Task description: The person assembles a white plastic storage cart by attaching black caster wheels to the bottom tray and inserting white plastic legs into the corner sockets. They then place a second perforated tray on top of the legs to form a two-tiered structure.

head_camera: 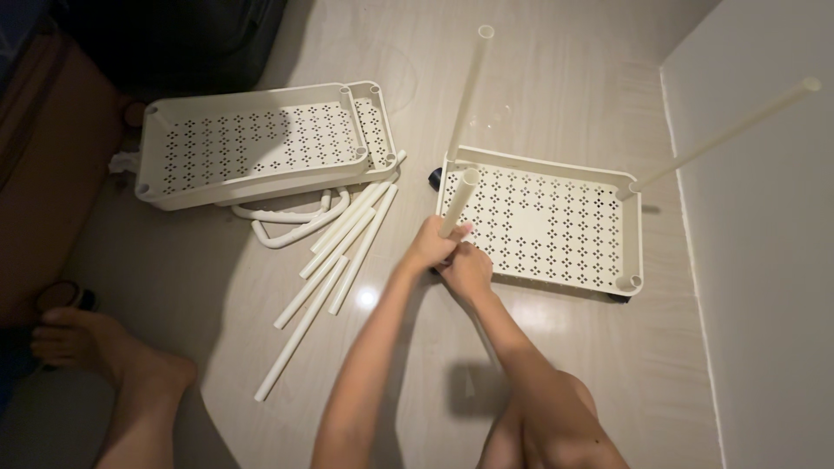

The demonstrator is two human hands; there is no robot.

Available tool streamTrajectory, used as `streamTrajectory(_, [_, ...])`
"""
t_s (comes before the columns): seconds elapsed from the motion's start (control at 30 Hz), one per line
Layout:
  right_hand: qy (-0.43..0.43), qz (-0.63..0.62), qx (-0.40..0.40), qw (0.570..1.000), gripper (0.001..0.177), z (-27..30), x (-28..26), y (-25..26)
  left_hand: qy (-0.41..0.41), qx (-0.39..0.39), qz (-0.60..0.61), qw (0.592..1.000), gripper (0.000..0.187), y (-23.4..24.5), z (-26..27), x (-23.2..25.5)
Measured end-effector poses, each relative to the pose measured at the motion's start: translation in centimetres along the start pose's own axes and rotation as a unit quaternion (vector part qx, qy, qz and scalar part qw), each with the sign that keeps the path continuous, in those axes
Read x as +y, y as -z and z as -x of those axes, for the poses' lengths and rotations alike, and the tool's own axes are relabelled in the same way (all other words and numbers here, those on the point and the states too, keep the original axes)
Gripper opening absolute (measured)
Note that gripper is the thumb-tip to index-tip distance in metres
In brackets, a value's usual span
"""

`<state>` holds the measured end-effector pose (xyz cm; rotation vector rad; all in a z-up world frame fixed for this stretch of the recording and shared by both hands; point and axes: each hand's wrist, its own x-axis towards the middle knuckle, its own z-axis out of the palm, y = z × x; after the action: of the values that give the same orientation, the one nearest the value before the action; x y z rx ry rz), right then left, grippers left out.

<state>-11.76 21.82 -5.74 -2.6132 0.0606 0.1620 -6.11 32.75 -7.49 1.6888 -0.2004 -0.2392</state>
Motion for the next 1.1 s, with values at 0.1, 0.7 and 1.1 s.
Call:
streamTrajectory(0.1, [-0.014,0.003,0.042,0.999,0.025,-0.6,0.8,-2.0,-0.096,0.189,0.006,0.977,0.034,-2.4,0.5,-0.9])
streamTrajectory(0.7, [0.182,-0.072,0.326,0.925,0.078,7.6,-3.9,-4.4,-0.015,0.299,-0.32,0.899,0.038,7.5,11.1,-2.3])
streamTrajectory(1.1, [0.14,-0.282,0.099,0.944,0.06,3.8,-11.4,-13.2,0.084,0.306,-0.28,0.906,0.027,10.6,10.7,-7.4])
